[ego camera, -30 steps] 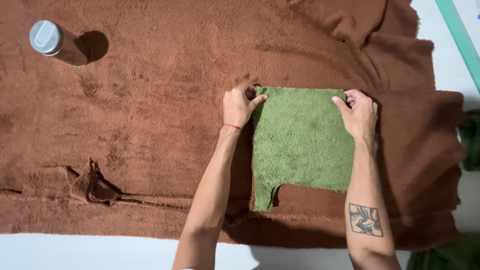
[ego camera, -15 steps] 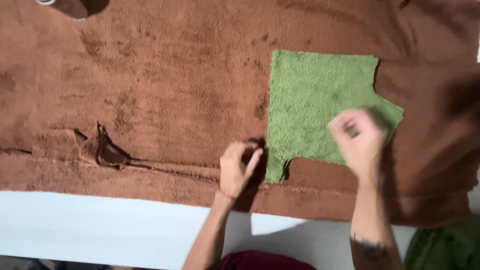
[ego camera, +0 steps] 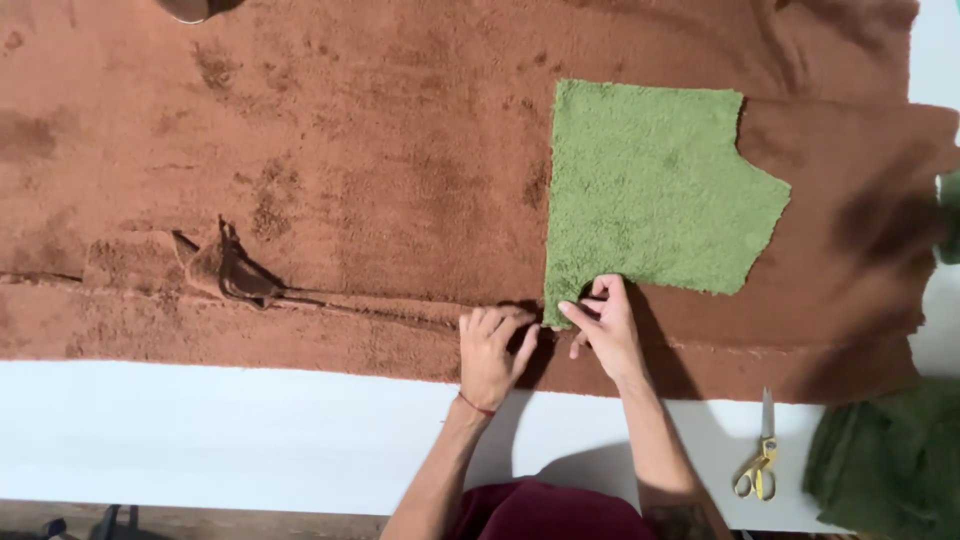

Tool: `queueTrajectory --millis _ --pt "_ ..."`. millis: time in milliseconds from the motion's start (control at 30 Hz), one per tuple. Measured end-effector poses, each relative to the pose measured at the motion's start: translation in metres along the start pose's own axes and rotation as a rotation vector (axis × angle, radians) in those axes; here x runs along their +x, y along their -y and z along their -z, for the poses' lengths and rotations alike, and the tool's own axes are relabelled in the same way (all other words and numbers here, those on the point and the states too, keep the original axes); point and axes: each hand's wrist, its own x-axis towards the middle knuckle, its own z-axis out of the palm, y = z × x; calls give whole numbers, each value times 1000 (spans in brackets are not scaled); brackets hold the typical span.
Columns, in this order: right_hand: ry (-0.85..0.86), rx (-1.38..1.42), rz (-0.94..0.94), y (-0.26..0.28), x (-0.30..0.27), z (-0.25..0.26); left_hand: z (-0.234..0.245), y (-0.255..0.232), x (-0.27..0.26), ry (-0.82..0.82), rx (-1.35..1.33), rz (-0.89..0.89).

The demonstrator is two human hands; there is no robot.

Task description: Cutting a green fabric piece using a pair of scissors on a workbench.

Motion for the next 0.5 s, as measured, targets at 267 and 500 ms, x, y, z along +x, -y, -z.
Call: queueTrajectory --millis 267,500 --pt "-27 -553 -190 59 -6 -21 -2 10 71 32 -13 -219" --pt "-95 -481 -205 75 -18 37 -52 -24 129 244 354 -503"
